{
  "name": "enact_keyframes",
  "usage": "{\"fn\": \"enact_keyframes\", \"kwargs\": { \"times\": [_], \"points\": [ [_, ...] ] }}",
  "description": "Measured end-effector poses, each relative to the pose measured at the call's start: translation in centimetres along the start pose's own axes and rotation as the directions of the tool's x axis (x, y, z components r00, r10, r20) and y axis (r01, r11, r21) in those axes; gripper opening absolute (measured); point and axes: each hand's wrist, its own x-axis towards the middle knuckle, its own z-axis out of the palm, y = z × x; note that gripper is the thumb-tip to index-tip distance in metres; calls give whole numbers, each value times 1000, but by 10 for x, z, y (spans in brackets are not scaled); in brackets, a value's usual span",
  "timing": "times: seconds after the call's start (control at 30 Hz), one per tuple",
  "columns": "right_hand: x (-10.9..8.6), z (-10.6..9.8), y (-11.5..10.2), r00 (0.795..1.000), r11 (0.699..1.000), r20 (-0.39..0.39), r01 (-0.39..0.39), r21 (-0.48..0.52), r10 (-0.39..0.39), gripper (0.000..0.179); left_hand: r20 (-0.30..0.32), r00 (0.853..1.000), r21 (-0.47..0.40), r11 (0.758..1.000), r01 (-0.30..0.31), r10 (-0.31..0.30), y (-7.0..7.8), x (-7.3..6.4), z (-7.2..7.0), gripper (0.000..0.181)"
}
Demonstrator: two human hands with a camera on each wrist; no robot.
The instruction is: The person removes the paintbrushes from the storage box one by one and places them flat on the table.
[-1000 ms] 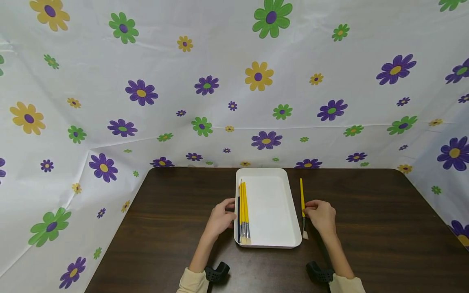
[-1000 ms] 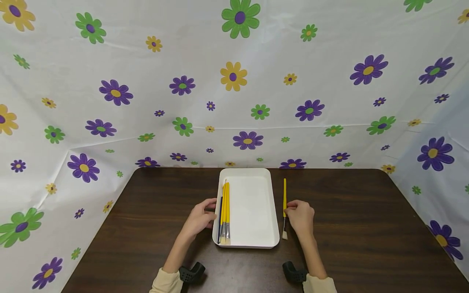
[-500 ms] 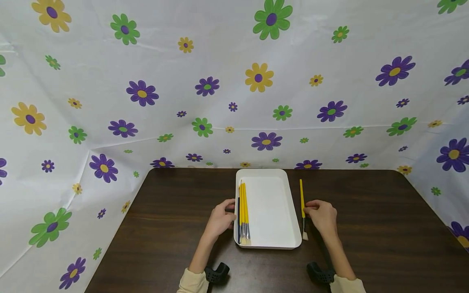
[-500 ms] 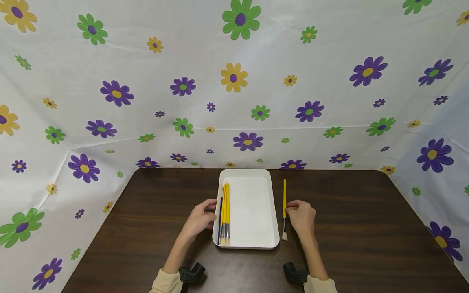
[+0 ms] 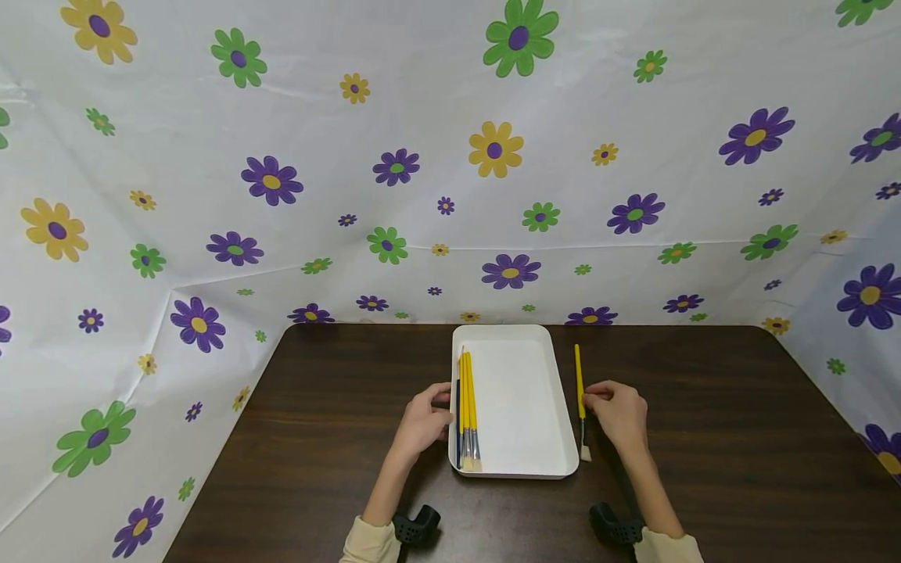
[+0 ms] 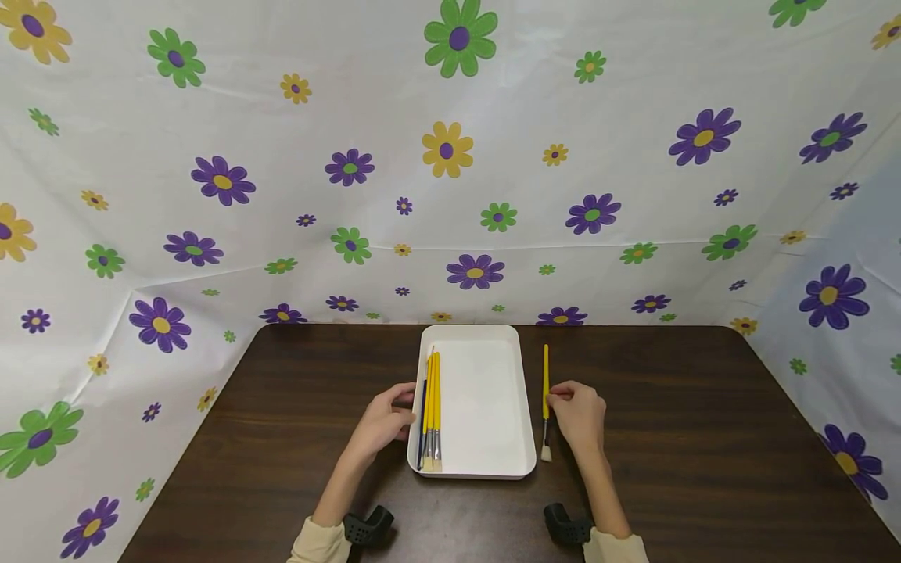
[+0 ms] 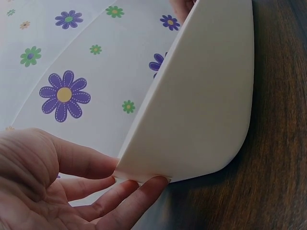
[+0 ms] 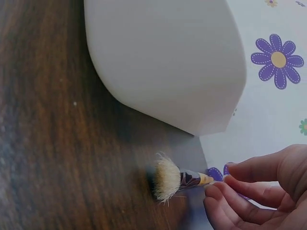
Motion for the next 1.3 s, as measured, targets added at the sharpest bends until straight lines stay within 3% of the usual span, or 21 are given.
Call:
{"fn": "enact_keyframes", "kwargs": {
  "times": [0.57, 0.83, 1.3],
  "points": [
    [-6, 2, -16, 993, 997, -93, 69, 20, -67, 15, -7, 1000, -5, 1000, -3, 3, 0, 0, 0, 55],
    [-14, 2, -33, 996, 993, -71, 61, 102, -54, 16, -3, 1000, -5, 1000, 6, -6, 0, -1, 1, 54],
    [-27, 19, -61, 994, 981, -6, 106, 163, -107, 11, -5, 1000, -8, 1000, -1, 1, 1, 0, 0, 55]
  ]
}}
